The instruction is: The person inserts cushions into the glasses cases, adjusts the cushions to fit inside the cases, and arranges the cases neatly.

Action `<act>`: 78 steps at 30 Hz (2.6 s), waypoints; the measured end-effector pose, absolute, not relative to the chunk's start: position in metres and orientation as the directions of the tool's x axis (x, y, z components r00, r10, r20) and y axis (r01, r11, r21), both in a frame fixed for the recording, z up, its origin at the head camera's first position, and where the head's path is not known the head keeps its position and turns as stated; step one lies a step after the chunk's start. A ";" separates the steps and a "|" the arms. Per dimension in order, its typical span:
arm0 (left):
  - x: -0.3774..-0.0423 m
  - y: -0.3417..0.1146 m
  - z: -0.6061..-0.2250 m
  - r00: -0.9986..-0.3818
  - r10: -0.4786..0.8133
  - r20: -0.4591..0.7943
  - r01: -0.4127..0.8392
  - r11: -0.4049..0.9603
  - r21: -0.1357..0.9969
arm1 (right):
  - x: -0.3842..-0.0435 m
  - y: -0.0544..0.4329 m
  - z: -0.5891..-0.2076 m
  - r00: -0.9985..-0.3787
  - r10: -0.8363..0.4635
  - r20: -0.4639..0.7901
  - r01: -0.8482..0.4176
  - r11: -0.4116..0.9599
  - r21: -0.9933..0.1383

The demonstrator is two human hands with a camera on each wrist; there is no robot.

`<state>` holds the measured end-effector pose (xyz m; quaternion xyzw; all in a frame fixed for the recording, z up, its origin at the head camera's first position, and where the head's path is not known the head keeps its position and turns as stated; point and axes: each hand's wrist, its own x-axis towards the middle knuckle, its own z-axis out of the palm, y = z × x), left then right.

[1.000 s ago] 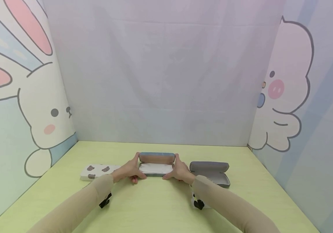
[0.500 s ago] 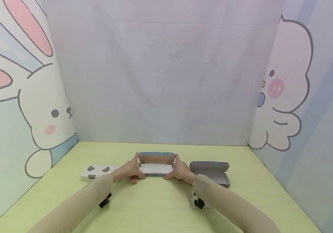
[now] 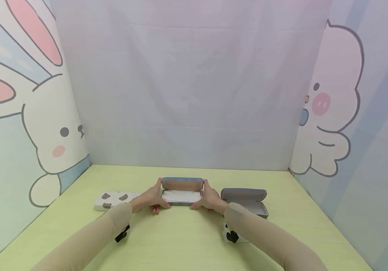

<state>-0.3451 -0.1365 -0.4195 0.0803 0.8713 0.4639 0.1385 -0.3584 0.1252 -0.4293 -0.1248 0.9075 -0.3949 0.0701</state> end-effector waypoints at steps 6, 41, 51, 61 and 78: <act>-0.347 -0.138 -0.422 -0.947 0.267 -0.177 -0.003 0.545 0.838 | -0.357 0.125 -0.429 -0.960 -0.278 -0.034 -0.162 0.649 -0.743; -0.343 -0.137 -0.421 -0.946 0.271 -0.175 -0.024 0.483 0.875 | -0.356 0.124 -0.429 -0.968 -0.253 -0.008 -0.166 0.660 -0.732; -0.346 -0.136 -0.423 -0.949 0.272 -0.158 -0.004 0.491 0.871 | -0.356 0.125 -0.429 -0.964 -0.266 0.009 -0.183 0.637 -0.749; -0.344 -0.135 -0.422 -0.948 0.283 -0.148 0.008 0.484 0.875 | -0.354 0.125 -0.428 -0.960 -0.281 0.006 -0.188 0.628 -0.755; -0.341 -0.137 -0.419 -0.947 0.297 -0.120 0.039 0.479 0.877 | -0.354 0.125 -0.428 -0.955 -0.296 0.018 -0.206 0.620 -0.757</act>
